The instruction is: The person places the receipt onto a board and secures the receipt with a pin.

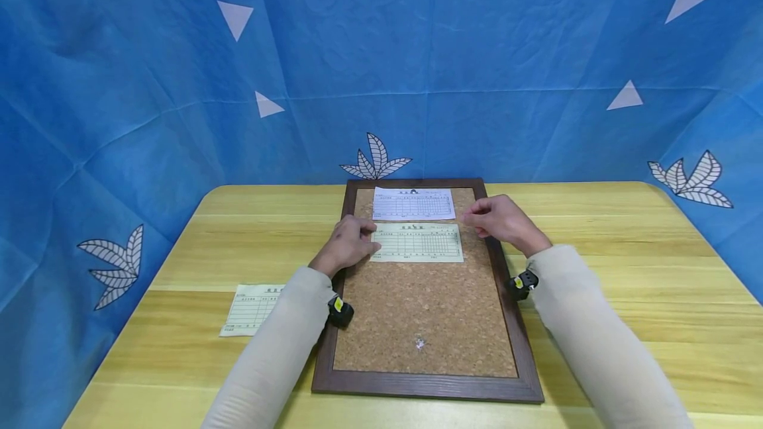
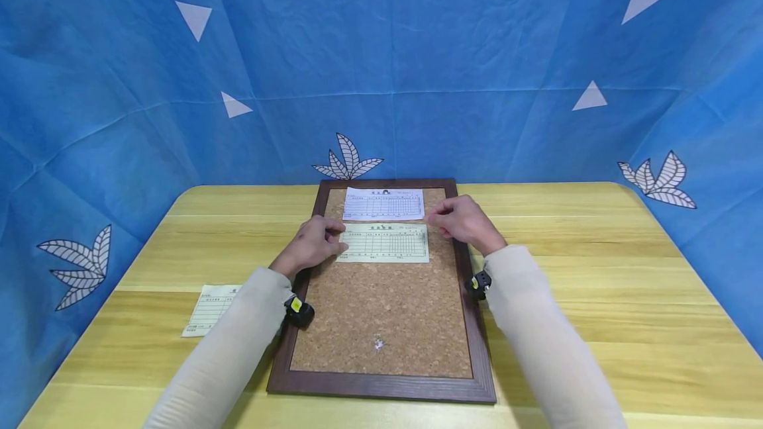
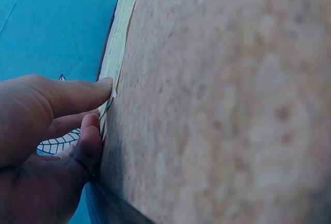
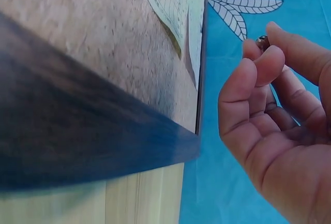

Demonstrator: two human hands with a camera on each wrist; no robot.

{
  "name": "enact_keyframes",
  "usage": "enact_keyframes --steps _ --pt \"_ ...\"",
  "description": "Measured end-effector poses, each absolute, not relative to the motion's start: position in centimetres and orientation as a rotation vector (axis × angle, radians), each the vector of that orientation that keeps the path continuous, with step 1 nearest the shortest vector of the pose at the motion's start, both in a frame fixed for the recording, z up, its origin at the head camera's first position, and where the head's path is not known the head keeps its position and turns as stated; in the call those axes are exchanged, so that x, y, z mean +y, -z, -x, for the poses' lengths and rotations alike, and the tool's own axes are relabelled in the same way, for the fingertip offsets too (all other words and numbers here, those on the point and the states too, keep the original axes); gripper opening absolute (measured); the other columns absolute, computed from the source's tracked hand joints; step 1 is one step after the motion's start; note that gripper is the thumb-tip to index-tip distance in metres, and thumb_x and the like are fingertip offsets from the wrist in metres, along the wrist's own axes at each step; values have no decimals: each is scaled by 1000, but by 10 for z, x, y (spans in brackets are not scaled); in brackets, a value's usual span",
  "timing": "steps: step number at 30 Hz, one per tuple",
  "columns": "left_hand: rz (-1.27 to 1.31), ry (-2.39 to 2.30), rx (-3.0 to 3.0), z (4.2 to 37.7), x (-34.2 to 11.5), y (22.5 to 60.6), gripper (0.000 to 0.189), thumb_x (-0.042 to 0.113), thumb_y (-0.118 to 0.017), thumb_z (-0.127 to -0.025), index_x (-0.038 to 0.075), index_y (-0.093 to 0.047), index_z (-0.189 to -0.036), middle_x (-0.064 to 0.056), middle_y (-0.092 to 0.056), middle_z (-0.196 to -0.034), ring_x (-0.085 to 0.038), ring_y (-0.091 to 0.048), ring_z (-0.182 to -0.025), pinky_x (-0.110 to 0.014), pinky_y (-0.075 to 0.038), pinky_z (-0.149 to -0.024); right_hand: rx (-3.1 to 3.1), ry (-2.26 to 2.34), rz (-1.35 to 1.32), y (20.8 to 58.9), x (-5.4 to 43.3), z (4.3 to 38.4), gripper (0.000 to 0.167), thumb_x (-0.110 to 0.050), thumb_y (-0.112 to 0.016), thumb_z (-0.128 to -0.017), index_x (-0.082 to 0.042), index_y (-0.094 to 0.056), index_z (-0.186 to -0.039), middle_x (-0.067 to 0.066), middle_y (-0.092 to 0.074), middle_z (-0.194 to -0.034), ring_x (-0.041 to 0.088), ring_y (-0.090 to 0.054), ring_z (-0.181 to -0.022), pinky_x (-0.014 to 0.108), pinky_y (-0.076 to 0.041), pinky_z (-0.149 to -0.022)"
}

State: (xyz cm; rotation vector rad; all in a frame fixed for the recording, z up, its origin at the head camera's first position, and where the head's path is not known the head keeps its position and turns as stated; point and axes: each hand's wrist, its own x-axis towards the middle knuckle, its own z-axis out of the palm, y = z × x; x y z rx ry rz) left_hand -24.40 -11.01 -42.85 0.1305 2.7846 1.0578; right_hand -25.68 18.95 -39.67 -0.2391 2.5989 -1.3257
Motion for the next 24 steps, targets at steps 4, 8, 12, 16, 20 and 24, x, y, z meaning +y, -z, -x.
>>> enact_keyframes --steps 4,8,12,16,20,24 --pt "-141 -1055 2789 244 -111 430 41 13 -73 -93 2 -64 -131 -10 -51 -116 -23 -48 -96 -35 -44 -78 2579 1361 237 398 184 258 21 -12 -64 -99 6 -66 -110 15 -63 -92 18 -57 -75 35 -52 -73" --pt "-148 -1059 2785 245 -111 431 41 13 -72 -93 2 -63 -132 -10 -51 -117 -23 -48 -96 -35 -44 -78 2574 1365 234 399 179 260 21 -14 -63 -100 5 -67 -108 16 -63 -96 21 -56 -77 34 -51 -72" --pt "-147 -1054 2786 244 -111 430 42 13 -72 -93 2 -63 -132 -10 -51 -118 -23 -48 -97 -36 -45 -79 2569 1364 237 398 175 262 23 -18 -62 -101 4 -68 -106 14 -63 -100 25 -58 -83 37 -52 -77" --pt "-144 -1047 2796 244 -111 430 41 14 -73 -93 2 -64 -132 -11 -51 -118 -23 -48 -97 -36 -45 -79 2553 1377 255 398 172 263 23 -17 -61 -101 4 -68 -107 12 -61 -88 23 -54 -77 38 -49 -75" --pt "-153 -1045 2799 244 -111 431 41 14 -72 -93 3 -63 -132 -11 -51 -119 -23 -48 -96 -36 -45 -79 2553 1377 254 398 169 264 22 -14 -60 -102 5 -68 -109 12 -60 -85 21 -50 -73 39 -46 -74" --pt "-165 -1040 2803 244 -111 431 41 14 -72 -93 2 -63 -132 -11 -52 -120 -23 -49 -96 -36 -46 -79 2560 1368 225 398 167 266 22 -12 -58 -102 6 -68 -112 15 -61 -92 20 -51 -74 40 -51 -78"
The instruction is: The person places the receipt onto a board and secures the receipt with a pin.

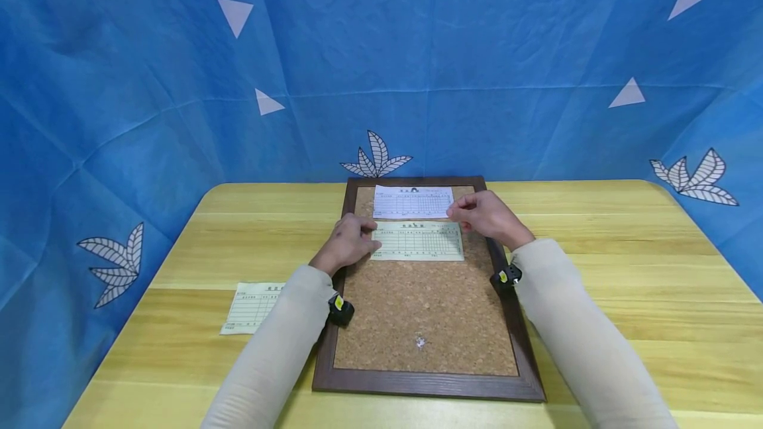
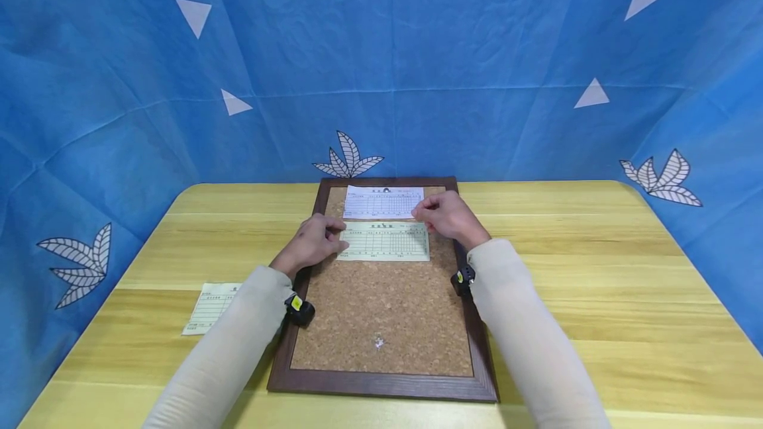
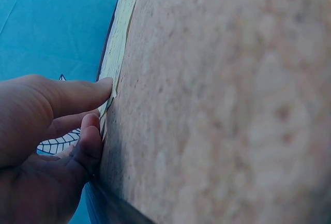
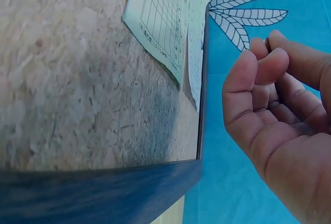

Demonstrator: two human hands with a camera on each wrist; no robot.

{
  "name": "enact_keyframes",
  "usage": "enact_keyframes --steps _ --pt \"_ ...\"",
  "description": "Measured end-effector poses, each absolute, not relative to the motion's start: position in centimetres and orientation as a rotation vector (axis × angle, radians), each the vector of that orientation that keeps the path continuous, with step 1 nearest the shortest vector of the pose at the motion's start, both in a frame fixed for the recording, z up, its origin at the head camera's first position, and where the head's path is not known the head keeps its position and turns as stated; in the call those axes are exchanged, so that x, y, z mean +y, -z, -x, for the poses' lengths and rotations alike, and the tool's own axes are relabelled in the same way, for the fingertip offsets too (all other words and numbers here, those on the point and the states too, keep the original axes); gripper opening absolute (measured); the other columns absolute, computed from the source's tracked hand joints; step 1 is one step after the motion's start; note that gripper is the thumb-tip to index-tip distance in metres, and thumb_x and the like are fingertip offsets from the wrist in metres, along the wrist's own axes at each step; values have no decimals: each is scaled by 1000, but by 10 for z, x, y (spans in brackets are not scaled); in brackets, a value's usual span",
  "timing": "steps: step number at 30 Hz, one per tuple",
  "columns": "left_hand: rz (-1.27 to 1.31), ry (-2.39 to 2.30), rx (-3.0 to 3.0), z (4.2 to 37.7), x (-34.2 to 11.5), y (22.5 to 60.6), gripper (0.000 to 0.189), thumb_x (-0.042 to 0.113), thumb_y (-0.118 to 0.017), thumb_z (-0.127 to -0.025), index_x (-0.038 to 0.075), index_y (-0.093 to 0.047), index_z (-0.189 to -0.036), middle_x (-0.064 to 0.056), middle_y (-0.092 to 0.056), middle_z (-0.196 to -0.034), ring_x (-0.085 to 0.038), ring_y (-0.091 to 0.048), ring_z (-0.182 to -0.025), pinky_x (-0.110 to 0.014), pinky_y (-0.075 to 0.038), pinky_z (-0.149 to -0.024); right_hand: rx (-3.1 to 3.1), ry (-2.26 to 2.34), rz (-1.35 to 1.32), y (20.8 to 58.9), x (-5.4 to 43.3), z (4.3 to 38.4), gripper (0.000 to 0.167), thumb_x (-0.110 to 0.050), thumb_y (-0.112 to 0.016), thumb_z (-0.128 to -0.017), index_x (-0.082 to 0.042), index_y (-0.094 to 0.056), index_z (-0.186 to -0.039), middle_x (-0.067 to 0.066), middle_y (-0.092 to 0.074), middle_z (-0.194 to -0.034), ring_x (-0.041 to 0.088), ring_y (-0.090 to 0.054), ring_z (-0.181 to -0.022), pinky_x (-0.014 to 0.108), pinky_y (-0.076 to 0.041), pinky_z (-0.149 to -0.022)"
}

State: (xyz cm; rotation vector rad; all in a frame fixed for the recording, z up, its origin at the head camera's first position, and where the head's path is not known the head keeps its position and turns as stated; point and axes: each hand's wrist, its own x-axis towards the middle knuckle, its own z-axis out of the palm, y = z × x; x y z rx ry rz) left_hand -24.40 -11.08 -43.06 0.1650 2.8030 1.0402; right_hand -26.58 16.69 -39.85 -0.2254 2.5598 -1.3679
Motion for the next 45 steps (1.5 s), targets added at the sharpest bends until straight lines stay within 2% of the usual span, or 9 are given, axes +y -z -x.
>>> enact_keyframes --steps 5,9,12,14,20,27,35,45 --pt "-161 -1027 2812 244 -111 431 41 14 -72 -93 2 -64 -131 -12 -52 -121 -23 -50 -96 -36 -47 -81 2563 1344 214 399 164 268 24 -10 -55 -104 6 -67 -117 17 -62 -99 22 -51 -75 39 -52 -78" --pt "-155 -1028 2811 244 -110 431 41 14 -73 -93 2 -64 -131 -12 -52 -122 -23 -51 -96 -36 -47 -81 2570 1341 227 399 160 269 25 -8 -54 -104 6 -66 -120 18 -63 -111 26 -57 -85 38 -54 -79" --pt "-157 -1036 2809 244 -110 430 41 13 -72 -93 2 -64 -131 -12 -52 -123 -23 -50 -96 -37 -47 -81 2571 1351 230 400 157 270 24 -8 -54 -104 6 -65 -119 17 -64 -111 27 -59 -95 39 -54 -79" --pt "-154 -1041 2807 244 -110 429 41 13 -72 -93 2 -64 -131 -12 -52 -123 -23 -51 -96 -37 -47 -81 2571 1355 234 400 155 270 24 -8 -54 -104 7 -65 -119 17 -64 -108 29 -59 -96 39 -55 -79" --pt "-126 -1043 2800 244 -109 429 41 13 -73 -93 3 -64 -131 -11 -51 -122 -23 -50 -96 -36 -47 -80 2574 1346 288 401 150 272 23 -7 -53 -104 7 -63 -119 16 -62 -104 31 -60 -91 40 -55 -75" --pt "-117 -1039 2800 245 -108 429 41 13 -73 -92 3 -64 -131 -11 -51 -121 -23 -50 -96 -36 -46 -80 2545 1376 284 403 144 274 22 -4 -53 -102 9 -62 -118 16 -60 -99 22 -57 -76 35 -54 -69" --pt "-132 -1053 2797 244 -110 429 41 13 -73 -92 2 -64 -131 -12 -51 -124 -23 -51 -97 -37 -48 -82 2533 1372 221 404 136 276 23 -5 -52 -103 8 -63 -119 16 -61 -101 17 -56 -72 34 -54 -70" --pt "-152 -1037 2815 243 -110 429 40 13 -74 -92 2 -65 -129 -12 -53 -119 -22 -51 -95 -36 -47 -80 2498 1380 159 405 133 277 26 -6 -51 -104 7 -63 -123 16 -60 -95 17 -54 -71 34 -54 -72"
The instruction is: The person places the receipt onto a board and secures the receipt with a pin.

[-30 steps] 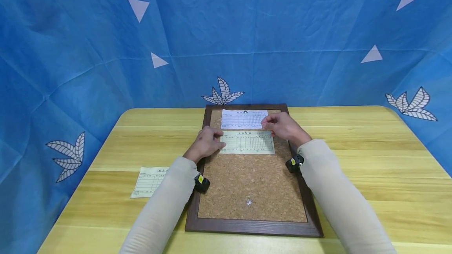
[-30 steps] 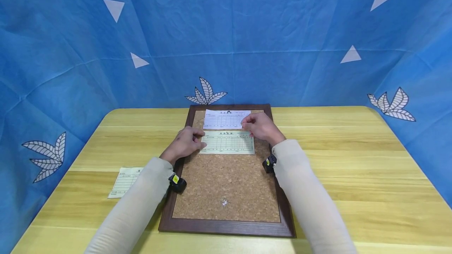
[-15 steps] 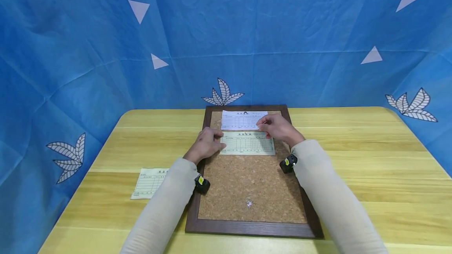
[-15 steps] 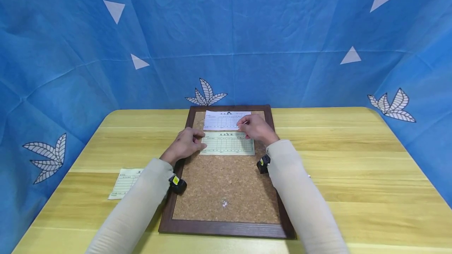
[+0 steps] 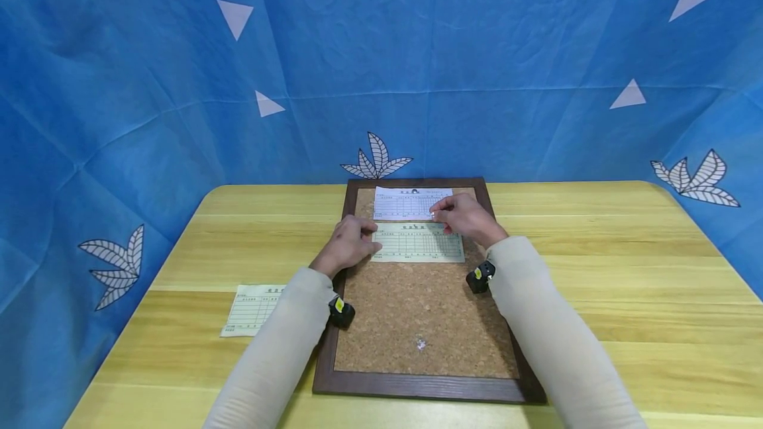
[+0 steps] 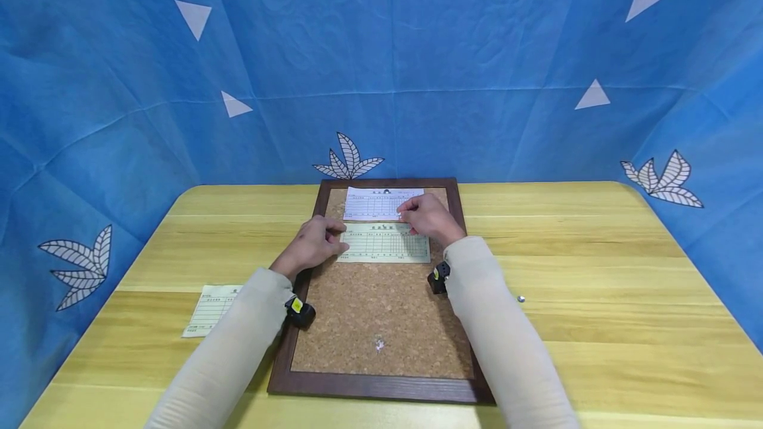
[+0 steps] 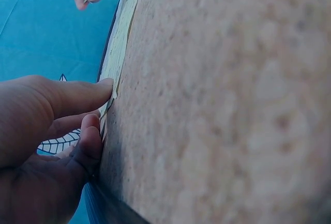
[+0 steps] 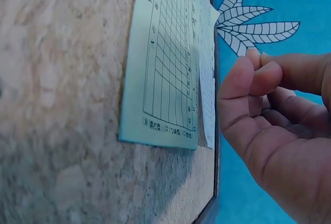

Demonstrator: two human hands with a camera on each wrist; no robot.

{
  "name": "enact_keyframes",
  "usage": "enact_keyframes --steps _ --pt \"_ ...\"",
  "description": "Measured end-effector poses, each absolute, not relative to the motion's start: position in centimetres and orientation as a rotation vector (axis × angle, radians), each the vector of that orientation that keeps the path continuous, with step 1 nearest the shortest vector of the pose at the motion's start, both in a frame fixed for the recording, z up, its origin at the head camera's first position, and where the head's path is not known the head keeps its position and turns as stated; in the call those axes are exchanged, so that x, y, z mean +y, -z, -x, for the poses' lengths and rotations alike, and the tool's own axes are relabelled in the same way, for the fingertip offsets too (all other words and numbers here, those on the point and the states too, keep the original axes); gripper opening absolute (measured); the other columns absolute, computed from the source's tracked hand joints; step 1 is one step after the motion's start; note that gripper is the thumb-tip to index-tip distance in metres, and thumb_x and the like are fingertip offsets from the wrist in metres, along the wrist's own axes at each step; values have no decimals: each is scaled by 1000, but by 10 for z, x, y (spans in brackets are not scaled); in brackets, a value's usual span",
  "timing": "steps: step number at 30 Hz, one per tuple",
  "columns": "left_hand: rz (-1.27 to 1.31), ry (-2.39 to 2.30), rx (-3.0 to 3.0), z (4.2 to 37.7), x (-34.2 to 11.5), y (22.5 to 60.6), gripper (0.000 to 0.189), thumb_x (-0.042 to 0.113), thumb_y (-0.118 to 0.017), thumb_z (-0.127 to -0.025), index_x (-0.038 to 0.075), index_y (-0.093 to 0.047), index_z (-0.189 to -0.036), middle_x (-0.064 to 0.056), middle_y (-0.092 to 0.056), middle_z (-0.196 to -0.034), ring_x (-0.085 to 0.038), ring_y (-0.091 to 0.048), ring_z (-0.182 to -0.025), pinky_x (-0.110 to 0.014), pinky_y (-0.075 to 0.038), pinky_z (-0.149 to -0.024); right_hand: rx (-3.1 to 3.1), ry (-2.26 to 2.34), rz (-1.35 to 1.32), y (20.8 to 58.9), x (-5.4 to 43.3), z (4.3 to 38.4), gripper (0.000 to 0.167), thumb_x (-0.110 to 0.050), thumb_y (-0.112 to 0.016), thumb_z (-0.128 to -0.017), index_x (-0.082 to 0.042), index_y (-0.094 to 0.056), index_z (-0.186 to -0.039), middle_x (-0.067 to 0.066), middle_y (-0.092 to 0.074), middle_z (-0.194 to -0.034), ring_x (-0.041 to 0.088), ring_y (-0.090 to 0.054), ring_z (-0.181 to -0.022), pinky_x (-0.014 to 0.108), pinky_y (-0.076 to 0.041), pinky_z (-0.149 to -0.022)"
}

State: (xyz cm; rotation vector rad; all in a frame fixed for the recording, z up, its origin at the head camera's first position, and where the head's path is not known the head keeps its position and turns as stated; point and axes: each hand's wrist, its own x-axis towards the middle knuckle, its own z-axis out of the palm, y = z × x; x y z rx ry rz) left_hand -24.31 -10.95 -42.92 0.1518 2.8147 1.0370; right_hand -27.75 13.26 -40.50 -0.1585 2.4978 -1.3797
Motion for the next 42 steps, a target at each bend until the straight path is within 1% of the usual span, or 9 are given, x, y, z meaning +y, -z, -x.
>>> enact_keyframes --steps 6,8,13,19,23,27,33,39,42 --pt "-151 -1039 2814 243 -110 429 40 12 -73 -92 1 -65 -130 -12 -52 -119 -23 -49 -95 -36 -46 -80 2470 1396 139 407 130 279 28 -9 -55 -102 5 -64 -124 14 -60 -105 18 -57 -73 34 -54 -73" --pt "-148 -1044 2811 243 -110 430 40 12 -73 -92 1 -65 -130 -12 -52 -119 -23 -49 -95 -36 -45 -80 2459 1404 136 407 129 280 28 -10 -56 -101 5 -64 -124 14 -60 -106 18 -58 -74 34 -54 -74" --pt "-150 -1038 2814 243 -110 430 40 13 -74 -92 2 -65 -130 -11 -52 -119 -22 -50 -94 -36 -46 -80 2461 1415 131 408 128 280 26 -9 -56 -101 4 -64 -122 13 -60 -99 18 -58 -73 32 -54 -71" --pt "-149 -1034 2814 244 -110 429 40 13 -73 -92 2 -65 -129 -12 -52 -120 -22 -52 -94 -36 -47 -80 2467 1420 116 410 123 282 25 -10 -56 -100 3 -66 -120 10 -58 -89 15 -56 -67 30 -53 -67" --pt "-147 -1043 2809 243 -110 429 40 13 -73 -92 2 -64 -129 -12 -52 -118 -23 -51 -94 -36 -46 -80 2442 1433 137 410 121 282 26 -8 -54 -101 5 -65 -121 9 -54 -83 16 -53 -71 30 -53 -70" --pt "-155 -1039 2815 244 -110 429 40 12 -74 -92 2 -65 -129 -11 -52 -115 -23 -50 -94 -36 -45 -80 2406 1445 134 410 118 281 26 -7 -52 -102 4 -65 -121 9 -56 -84 18 -54 -76 30 -53 -72" --pt "-153 -1036 2818 244 -109 429 39 12 -73 -92 2 -65 -128 -10 -52 -112 -22 -49 -93 -35 -44 -78 2368 1433 157 410 113 282 26 -6 -50 -102 5 -64 -121 10 -60 -87 18 -55 -76 30 -50 -71" --pt "-137 -1038 2814 243 -108 429 40 13 -73 -92 2 -65 -129 -11 -52 -116 -22 -49 -94 -35 -45 -79 2368 1402 167 412 109 284 26 -4 -50 -101 5 -65 -120 9 -62 -87 16 -56 -75 27 -49 -68" --pt "-128 -1044 2813 243 -109 429 40 13 -73 -92 2 -64 -130 -11 -52 -118 -22 -50 -95 -35 -46 -80 2383 1376 176 413 107 286 26 -3 -50 -100 5 -65 -120 8 -62 -83 14 -55 -71 26 -48 -65"
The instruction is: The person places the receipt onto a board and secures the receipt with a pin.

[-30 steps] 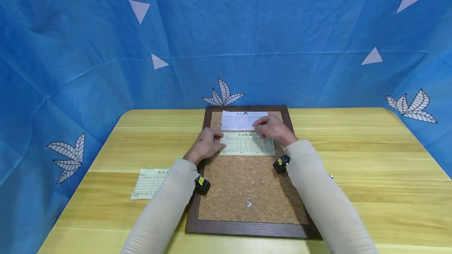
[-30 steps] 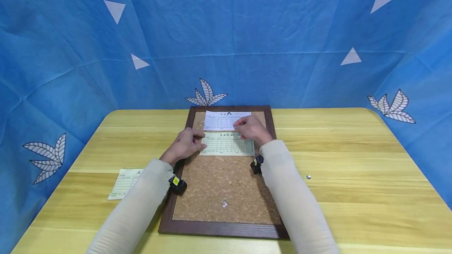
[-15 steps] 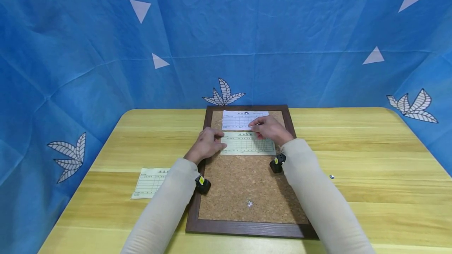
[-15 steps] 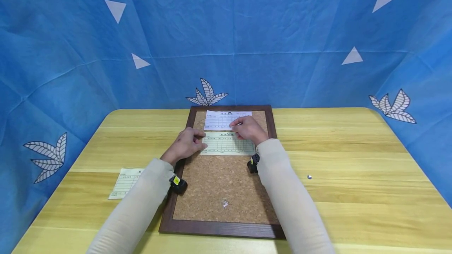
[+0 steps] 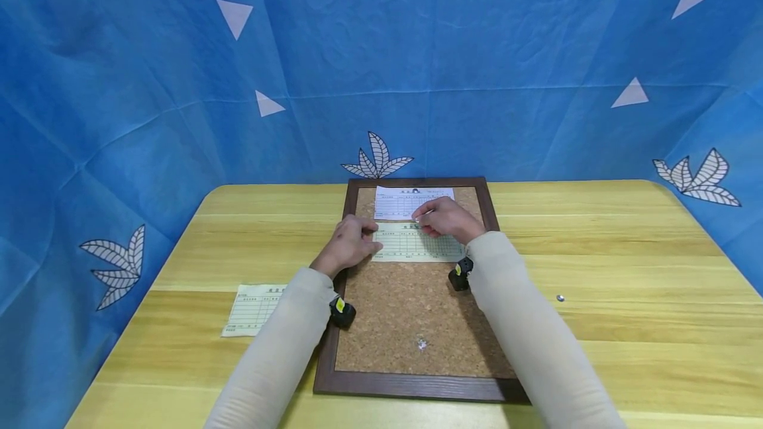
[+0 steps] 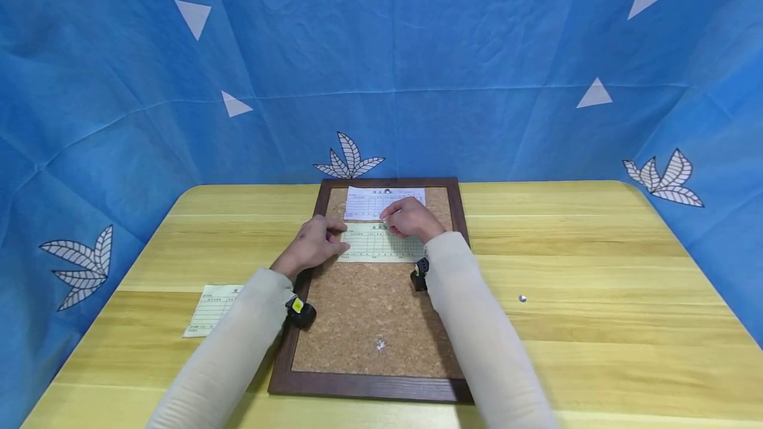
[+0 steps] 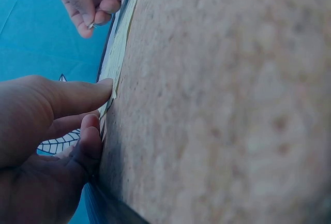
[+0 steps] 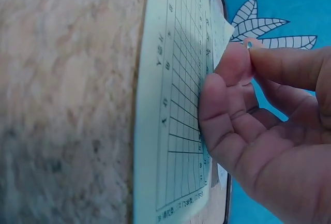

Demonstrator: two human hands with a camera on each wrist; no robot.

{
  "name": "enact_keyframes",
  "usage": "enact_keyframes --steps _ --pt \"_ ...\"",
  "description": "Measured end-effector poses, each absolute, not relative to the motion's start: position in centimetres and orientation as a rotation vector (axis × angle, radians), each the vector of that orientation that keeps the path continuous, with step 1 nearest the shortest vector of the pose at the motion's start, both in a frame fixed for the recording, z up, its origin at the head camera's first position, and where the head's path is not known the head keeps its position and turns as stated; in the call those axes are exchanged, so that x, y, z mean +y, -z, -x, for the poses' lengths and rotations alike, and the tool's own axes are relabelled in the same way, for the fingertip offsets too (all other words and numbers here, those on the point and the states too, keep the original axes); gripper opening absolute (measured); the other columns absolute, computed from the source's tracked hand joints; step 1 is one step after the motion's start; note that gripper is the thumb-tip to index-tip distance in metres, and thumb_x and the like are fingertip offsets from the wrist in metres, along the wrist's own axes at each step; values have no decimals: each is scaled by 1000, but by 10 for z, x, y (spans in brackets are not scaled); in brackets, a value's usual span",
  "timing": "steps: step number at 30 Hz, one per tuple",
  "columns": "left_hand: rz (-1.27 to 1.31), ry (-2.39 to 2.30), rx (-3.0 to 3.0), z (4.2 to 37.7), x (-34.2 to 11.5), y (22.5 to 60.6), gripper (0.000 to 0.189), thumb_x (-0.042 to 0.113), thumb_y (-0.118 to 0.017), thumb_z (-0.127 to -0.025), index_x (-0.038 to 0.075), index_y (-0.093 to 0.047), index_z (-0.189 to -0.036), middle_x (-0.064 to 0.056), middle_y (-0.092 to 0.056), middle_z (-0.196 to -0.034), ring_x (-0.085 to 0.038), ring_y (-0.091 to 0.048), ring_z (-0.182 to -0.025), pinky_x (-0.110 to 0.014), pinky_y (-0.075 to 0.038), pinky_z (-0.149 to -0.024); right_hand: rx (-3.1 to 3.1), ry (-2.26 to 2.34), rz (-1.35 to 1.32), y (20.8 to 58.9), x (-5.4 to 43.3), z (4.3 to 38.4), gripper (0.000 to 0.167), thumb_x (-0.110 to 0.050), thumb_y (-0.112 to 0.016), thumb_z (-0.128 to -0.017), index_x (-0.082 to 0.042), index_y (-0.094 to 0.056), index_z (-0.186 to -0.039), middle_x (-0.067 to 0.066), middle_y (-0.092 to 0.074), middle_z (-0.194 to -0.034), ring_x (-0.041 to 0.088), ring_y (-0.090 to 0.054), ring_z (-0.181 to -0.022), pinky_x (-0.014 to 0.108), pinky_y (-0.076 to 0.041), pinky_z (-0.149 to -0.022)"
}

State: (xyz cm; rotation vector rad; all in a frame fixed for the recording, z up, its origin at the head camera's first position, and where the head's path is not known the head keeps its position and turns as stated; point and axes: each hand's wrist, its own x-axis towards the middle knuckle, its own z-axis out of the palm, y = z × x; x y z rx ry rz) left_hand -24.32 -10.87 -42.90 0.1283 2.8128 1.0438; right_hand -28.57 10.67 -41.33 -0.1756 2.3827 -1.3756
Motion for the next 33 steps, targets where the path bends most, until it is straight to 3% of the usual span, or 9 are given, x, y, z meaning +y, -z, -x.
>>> enact_keyframes --steps 21,33 --pt "-160 -1000 2821 243 -110 430 40 14 -73 -93 2 -64 -130 -12 -52 -119 -22 -50 -95 -36 -46 -81 2500 1192 139 415 95 288 23 -3 -54 -97 1 -72 -111 2 -58 -62 9 -40 -48 26 -38 -55" --pt "-170 -1015 2826 242 -110 429 40 13 -71 -94 2 -63 -132 -12 -52 -119 -23 -50 -95 -36 -46 -80 2533 1145 100 413 93 292 26 -1 -52 -96 0 -73 -110 2 -59 -61 10 -42 -52 26 -40 -55"
